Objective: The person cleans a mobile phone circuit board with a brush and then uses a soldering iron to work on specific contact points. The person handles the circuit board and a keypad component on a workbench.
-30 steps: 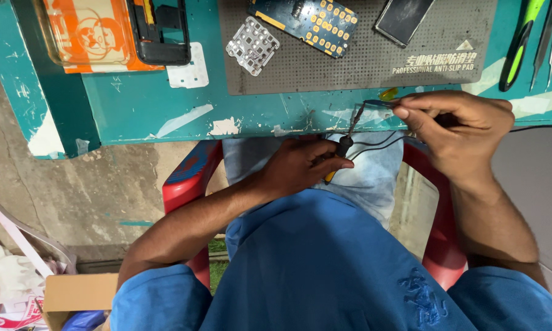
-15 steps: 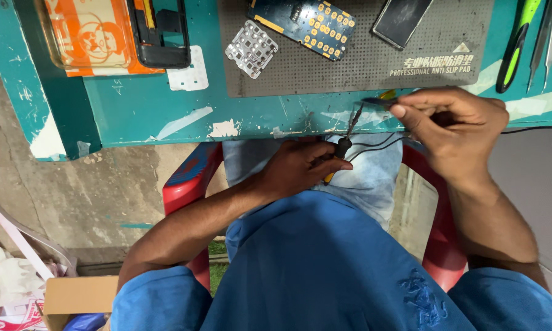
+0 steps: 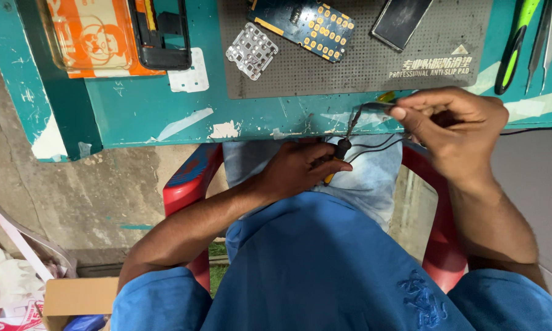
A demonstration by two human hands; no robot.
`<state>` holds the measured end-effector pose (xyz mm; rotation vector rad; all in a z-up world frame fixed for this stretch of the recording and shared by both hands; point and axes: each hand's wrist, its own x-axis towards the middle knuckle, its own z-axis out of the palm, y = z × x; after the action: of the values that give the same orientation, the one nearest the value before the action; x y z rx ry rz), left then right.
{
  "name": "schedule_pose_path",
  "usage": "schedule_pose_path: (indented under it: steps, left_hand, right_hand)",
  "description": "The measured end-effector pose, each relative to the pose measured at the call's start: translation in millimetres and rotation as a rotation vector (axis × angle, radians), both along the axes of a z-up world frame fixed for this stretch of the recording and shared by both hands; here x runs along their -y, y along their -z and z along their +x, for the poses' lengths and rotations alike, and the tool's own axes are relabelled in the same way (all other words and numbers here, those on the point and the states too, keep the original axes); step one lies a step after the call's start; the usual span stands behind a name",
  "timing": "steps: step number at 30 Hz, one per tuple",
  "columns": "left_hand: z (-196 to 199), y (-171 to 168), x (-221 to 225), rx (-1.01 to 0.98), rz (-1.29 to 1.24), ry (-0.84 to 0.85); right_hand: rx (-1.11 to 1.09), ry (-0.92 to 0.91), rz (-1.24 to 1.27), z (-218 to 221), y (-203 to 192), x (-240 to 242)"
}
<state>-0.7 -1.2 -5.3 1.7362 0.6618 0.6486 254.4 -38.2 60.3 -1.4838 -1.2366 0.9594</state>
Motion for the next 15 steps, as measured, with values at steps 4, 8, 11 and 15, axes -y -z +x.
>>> schedule_pose_path:
  steps: [4,8,11,15]
  left_hand:
    - [0.7,1.7,0.7,-0.013,-0.004,0.003]
    - [0.0,2.7,1.4,-0.017,0.006,0.012]
    - [-1.6,2.5,-1.4,-0.060,-0.039,0.060]
    - [-2.0,0.6,-1.7,-0.129,-0.069,0.050]
  right_hand:
    - [-0.094,0.001,-0.003,4.8,-1.7,-2.6]
    - [0.090,0.024,-0.014,-2.2,-2.5,-3.0]
    - [0.043,-0.009,-0.019,-0.8,-7.6,-4.3]
    - [0.011,0.052,0.066,24.3,-25.4,6.1]
